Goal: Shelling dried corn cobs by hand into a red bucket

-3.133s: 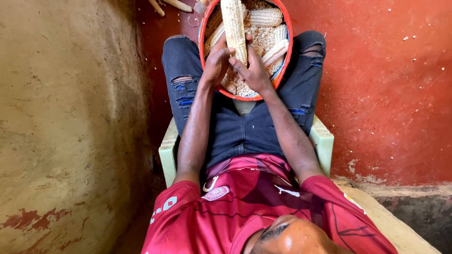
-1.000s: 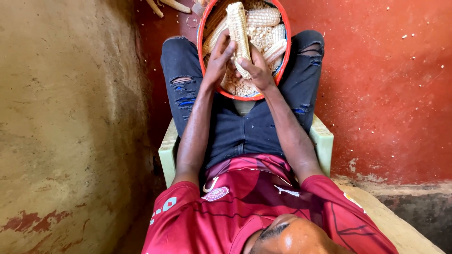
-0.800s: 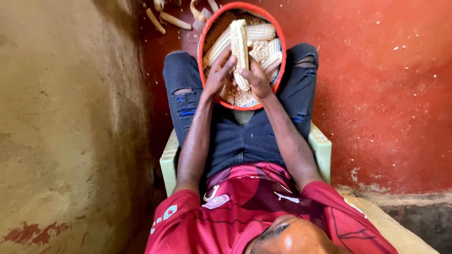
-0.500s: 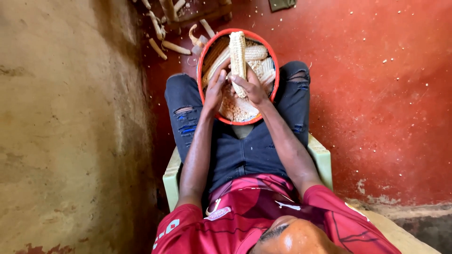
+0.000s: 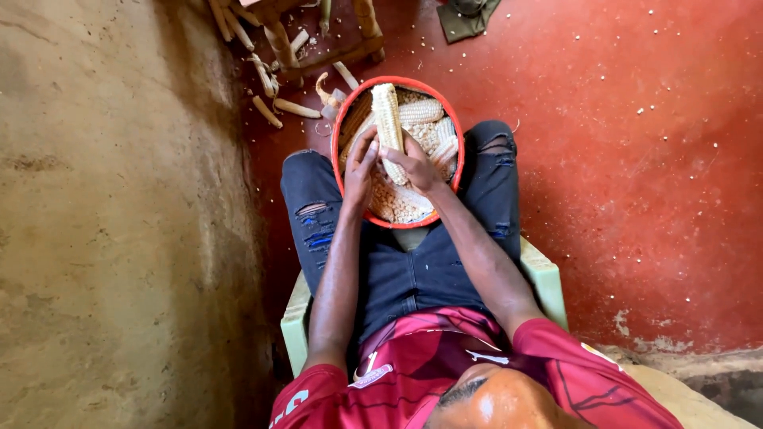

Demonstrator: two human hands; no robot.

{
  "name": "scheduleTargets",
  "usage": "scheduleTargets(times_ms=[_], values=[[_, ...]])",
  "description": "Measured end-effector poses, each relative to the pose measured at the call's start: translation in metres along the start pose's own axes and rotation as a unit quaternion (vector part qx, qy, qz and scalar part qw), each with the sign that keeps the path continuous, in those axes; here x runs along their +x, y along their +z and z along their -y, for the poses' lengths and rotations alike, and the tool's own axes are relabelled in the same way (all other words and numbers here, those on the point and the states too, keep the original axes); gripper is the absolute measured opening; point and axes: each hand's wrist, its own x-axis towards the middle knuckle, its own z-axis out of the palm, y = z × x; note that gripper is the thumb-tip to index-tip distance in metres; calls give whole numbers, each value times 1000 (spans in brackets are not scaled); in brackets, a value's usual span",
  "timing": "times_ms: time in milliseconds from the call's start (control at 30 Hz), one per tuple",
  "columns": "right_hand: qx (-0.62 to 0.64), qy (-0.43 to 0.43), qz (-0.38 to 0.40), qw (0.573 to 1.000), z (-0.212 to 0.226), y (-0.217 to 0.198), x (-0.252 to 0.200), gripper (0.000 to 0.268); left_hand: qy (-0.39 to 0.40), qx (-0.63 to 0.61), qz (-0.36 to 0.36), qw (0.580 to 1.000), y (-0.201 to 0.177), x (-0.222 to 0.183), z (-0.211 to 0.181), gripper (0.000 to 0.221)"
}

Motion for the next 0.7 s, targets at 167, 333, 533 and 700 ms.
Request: scheduleTargets(times_ms=[167,333,533,700], values=[[13,-9,7,1000,2,3,-2,52,8,-6,11,1000,-21,7,37,50],[-25,13,-47,998,-2,-10,1,30,-32,-98,32,994,-1,3,5,44],[27,52,-22,998,22,9,-7,50,-41,-41,8,998,-2,0,10,44],[6,27,9,1000,2,-5,1,48,-13,0,7,1000,-1,-5,1,47]])
